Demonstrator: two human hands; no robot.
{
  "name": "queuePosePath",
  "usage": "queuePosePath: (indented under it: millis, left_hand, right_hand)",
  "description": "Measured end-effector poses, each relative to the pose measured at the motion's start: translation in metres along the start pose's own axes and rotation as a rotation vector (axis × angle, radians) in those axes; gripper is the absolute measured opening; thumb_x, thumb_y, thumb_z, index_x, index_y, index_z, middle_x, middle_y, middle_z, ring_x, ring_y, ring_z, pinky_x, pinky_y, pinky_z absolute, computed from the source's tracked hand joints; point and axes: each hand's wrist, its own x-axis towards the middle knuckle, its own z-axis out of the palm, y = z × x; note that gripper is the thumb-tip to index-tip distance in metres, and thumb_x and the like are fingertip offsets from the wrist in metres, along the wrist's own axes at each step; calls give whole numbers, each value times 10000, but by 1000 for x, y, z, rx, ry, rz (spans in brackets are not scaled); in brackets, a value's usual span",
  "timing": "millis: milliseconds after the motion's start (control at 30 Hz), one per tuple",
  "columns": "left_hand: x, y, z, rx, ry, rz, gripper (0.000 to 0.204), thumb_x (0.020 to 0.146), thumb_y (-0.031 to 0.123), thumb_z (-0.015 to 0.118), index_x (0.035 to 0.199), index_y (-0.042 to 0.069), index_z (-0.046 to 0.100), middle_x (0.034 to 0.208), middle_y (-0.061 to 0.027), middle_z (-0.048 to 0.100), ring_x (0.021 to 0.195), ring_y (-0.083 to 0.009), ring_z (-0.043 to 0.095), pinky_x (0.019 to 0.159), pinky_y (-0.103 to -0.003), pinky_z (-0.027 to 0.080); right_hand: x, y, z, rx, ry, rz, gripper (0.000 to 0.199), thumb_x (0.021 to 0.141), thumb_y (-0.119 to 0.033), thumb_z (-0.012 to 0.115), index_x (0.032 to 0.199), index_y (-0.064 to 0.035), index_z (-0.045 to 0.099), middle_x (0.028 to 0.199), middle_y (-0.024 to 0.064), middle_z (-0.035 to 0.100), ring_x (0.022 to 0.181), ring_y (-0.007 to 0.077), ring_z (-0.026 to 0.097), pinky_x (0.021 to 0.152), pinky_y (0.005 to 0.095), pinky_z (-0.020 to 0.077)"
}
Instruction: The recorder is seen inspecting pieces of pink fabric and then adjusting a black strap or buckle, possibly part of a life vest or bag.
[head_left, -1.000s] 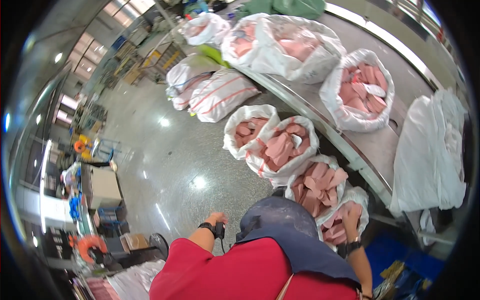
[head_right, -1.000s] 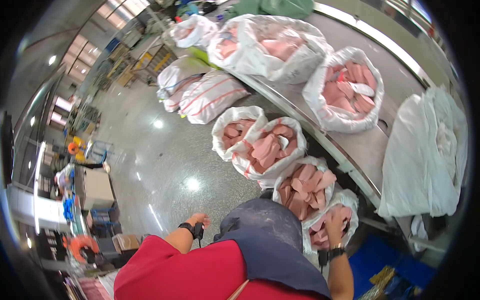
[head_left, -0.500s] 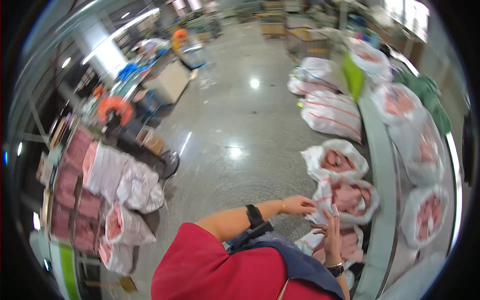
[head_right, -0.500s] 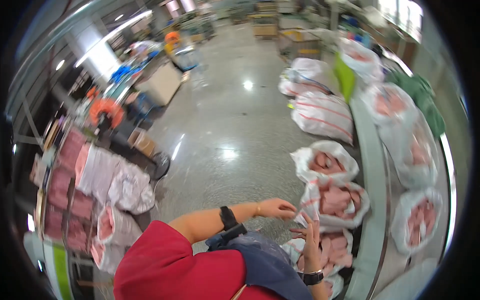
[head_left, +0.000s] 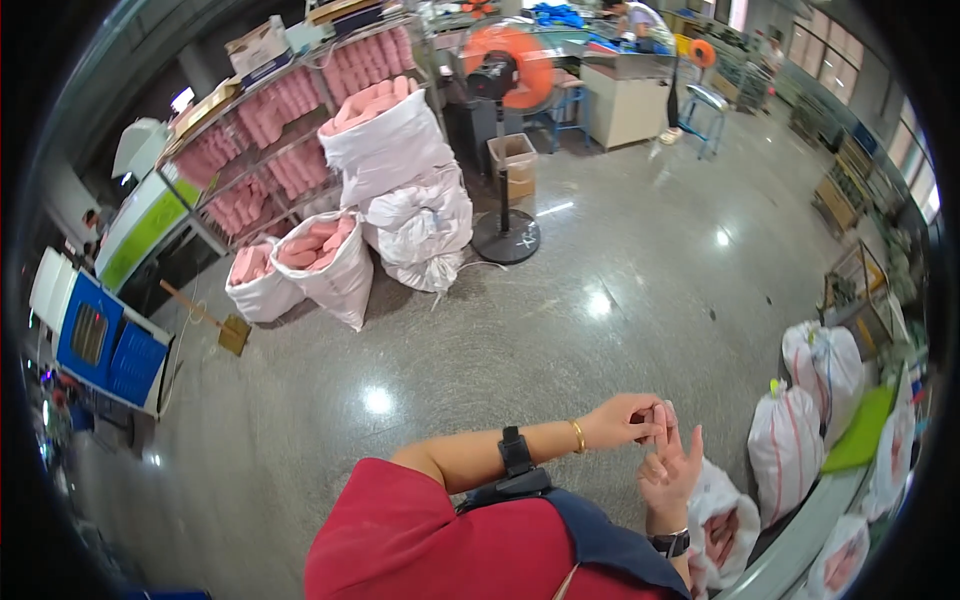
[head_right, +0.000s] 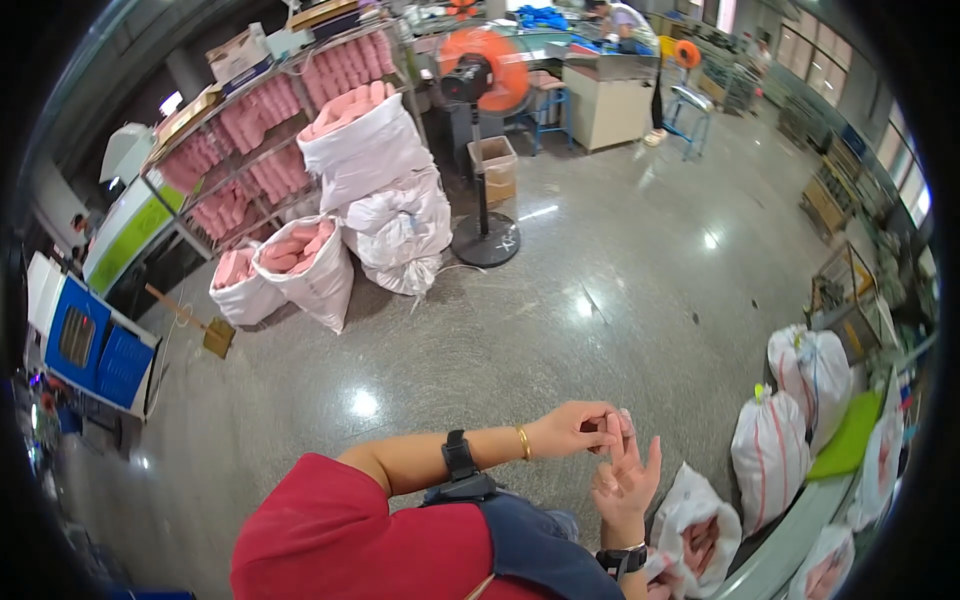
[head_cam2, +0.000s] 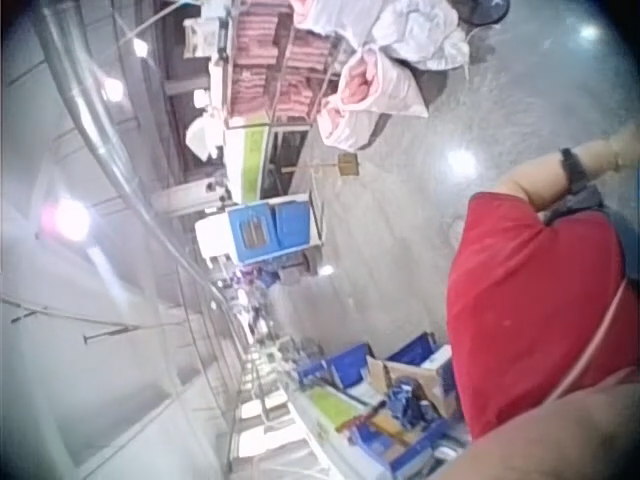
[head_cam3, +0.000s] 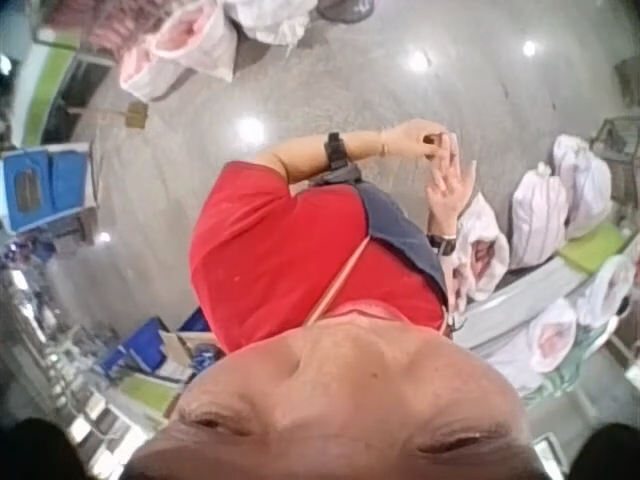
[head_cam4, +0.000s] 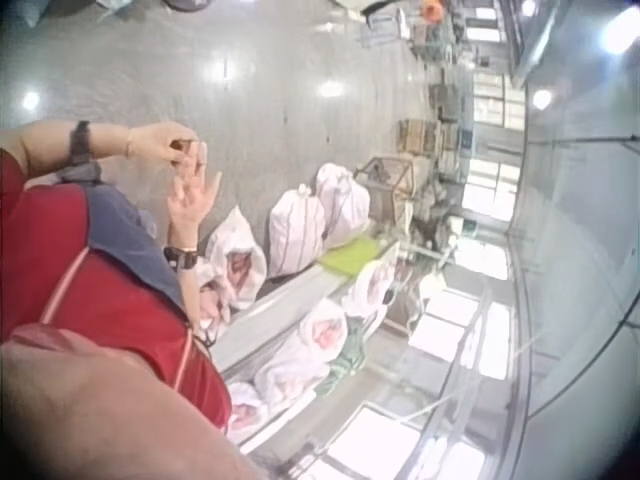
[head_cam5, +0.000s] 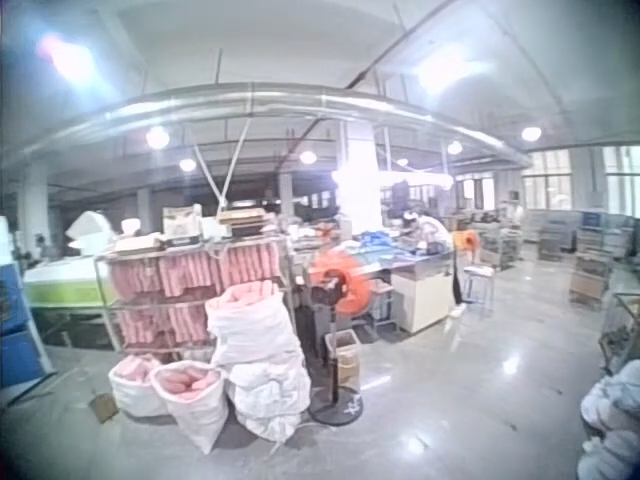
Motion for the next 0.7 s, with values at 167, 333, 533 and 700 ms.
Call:
queuePosePath:
  millis: [167, 333, 533, 700]
  left_hand:
    - [72, -8, -53, 10, 174, 140, 315, 932, 92, 600, 1233, 43, 518, 799, -7, 595, 731, -83, 549, 664, -250, 478]
    - [191, -10, -145, 77, 613, 99, 321, 939, 82, 558, 1256, 74, 506, 695, 31, 522, 636, -50, 476, 581, -219, 414]
    - [327, 25, -240, 169, 741, -69, 334, 927, 79, 551, 1260, 73, 532, 708, 60, 527, 630, -36, 471, 555, -208, 390]
    - [410, 46, -285, 226, 660, 44, 313, 943, 125, 584, 1246, 43, 571, 820, 27, 578, 721, -50, 528, 632, -214, 448]
  right_hand:
    - [107, -46, -23, -1223, 148, -239, 656, 979, -513, 353, 1456, -64, 306, 1490, 121, 405, 686, 213, 575, 502, 213, 405]
    - [205, -121, -47, 16, 146, 270, 662, 957, -485, 432, 1446, -56, 304, 1478, 172, 397, 587, 222, 513, 542, 302, 416]
    - [365, -248, -37, -362, 148, 208, 629, 941, -481, 467, 1415, -73, 399, 1452, 174, 425, 615, 195, 514, 570, 275, 448]
    - [532, -286, -19, -366, -64, 382, 625, 943, -449, 468, 1444, -89, 362, 1447, 169, 430, 689, 172, 531, 598, 251, 475]
